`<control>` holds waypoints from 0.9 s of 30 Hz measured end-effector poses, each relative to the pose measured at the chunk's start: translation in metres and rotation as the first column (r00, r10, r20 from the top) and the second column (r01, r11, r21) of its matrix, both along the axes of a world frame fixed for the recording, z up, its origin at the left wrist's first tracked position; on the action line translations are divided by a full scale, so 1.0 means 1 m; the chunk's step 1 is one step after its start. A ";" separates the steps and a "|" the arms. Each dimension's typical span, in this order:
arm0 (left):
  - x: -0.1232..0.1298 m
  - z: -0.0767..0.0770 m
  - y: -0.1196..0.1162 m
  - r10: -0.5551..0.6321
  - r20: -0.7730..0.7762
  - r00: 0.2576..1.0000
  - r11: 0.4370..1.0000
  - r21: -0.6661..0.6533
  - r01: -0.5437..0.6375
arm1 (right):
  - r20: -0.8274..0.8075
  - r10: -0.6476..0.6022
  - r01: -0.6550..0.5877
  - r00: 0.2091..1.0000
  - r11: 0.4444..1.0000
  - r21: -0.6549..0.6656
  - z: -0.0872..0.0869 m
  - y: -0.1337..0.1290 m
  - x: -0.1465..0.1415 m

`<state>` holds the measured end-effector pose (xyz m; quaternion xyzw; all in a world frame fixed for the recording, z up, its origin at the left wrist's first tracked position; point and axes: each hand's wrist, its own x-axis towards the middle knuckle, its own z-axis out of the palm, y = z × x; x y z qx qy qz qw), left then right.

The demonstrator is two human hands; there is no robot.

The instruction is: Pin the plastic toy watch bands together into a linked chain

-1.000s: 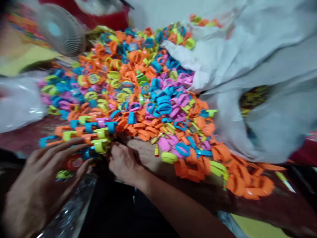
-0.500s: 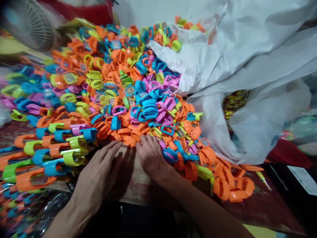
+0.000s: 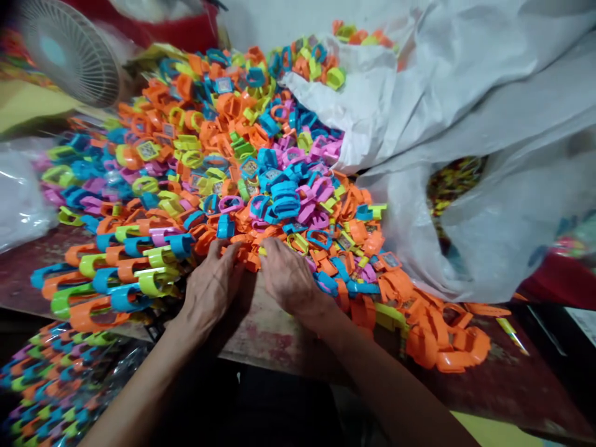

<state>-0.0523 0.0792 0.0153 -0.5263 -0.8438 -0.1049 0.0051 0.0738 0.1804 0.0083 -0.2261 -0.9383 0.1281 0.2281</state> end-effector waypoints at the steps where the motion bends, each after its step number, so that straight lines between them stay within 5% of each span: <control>1: 0.001 0.001 0.001 0.003 -0.002 1.000 1.000 -0.001 -0.003 | 0.059 -0.019 0.018 0.998 1.000 0.017 0.000 -0.004 -0.004; 5: 0.001 0.002 -0.003 0.007 0.027 1.000 1.000 0.026 -0.008 | 0.231 -0.094 0.086 0.968 0.995 0.046 -0.004 -0.014 -0.019; 7: -0.001 0.002 -0.013 -0.021 0.095 0.995 0.983 0.182 0.004 | 0.225 -0.107 0.108 0.968 0.994 0.008 -0.005 -0.014 -0.018; 10: -0.001 0.000 -0.029 -0.089 0.306 0.948 0.877 0.476 -0.072 | 0.153 -0.110 0.118 0.982 0.992 -0.049 -0.003 -0.012 -0.011; 12: 0.003 -0.001 -0.034 -0.123 0.512 0.850 0.819 0.536 -0.204 | 0.015 -0.117 0.118 0.993 0.981 -0.153 -0.002 -0.012 -0.007; 15: 0.012 -0.004 -0.028 -0.219 0.793 0.569 0.783 0.491 -0.382 | -0.195 -0.151 0.069 0.969 0.925 -0.374 -0.003 -0.015 -0.005; 18: 0.020 -0.005 -0.015 -0.335 0.879 0.341 0.715 0.472 -0.516 | -0.234 -0.161 0.017 0.959 0.855 -0.518 -0.004 -0.019 -0.005; 22: 0.028 0.000 -0.007 -0.400 0.886 0.233 0.689 0.459 -0.561 | -0.303 -0.167 -0.035 0.938 0.824 -0.565 -0.002 -0.029 -0.003; 27: 0.030 0.001 -0.010 -0.494 0.851 0.178 0.679 0.505 -0.532 | -0.280 -0.049 -0.096 0.959 0.870 -0.484 0.003 -0.043 0.014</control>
